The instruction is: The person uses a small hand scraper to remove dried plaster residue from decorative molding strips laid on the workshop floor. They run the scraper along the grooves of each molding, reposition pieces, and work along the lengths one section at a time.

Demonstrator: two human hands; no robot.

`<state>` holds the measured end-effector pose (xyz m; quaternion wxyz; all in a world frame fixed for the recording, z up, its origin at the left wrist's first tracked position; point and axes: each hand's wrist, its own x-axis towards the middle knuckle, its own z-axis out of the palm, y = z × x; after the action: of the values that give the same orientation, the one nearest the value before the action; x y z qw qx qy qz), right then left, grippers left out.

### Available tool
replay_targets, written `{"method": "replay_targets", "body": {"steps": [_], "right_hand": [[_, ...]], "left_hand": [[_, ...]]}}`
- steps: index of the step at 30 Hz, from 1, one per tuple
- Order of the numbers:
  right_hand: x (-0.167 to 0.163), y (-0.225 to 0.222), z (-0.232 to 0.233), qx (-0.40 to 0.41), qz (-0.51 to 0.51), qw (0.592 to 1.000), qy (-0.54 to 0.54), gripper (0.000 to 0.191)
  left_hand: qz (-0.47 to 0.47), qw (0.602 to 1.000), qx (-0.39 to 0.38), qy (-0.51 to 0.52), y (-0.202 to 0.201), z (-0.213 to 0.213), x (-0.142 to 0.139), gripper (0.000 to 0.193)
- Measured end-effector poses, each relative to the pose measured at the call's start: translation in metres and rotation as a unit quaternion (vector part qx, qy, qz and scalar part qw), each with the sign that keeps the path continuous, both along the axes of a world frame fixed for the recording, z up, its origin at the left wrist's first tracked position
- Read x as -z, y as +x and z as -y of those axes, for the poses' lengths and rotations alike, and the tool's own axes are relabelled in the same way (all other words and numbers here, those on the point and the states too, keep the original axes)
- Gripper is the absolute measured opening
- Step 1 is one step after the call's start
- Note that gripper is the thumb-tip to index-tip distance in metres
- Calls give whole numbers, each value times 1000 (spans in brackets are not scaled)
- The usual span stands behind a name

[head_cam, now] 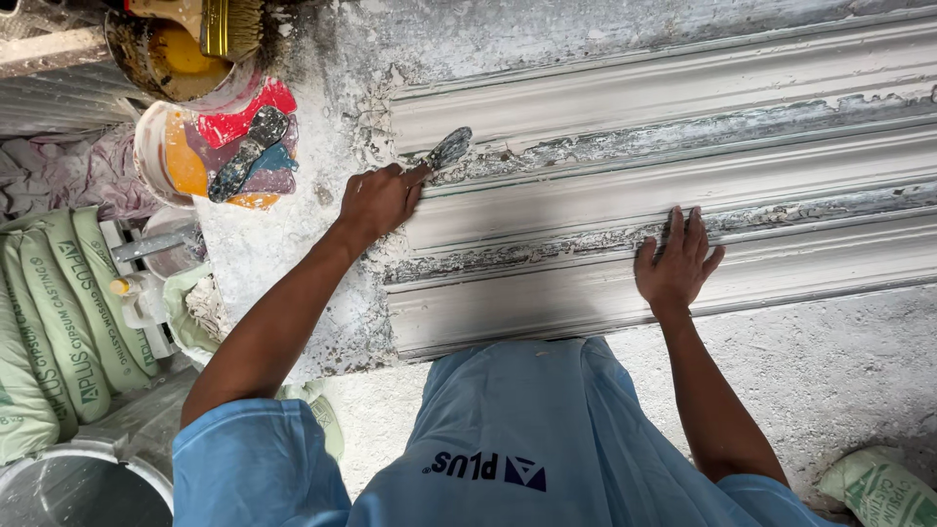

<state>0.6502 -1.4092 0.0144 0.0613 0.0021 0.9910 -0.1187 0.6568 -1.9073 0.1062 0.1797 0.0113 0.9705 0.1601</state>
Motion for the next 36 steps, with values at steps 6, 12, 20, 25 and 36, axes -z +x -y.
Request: {"method": "replay_targets", "body": {"steps": [6,12,20,25,36], "right_hand": [[1,2,-2,-2,-7,1000,4,70],[0,0,-2,-5,-6,1000,4,69],[2,0,-4,-3,-5,1000,-1,70],[1,1,-4,1,-9,1000,-3,69],[1,-1,-5,7,15,1000,-3,71]], "left_hand": [[39,999,5,-3,-9,-11,1,39],[46,999,15,18,-24,-27,3,39],[11,999,37,10,-29,-30,6,35],[36,998,41,8,-41,-52,8,37],[28,998,47,24,-40,-43,-20,35]]}}
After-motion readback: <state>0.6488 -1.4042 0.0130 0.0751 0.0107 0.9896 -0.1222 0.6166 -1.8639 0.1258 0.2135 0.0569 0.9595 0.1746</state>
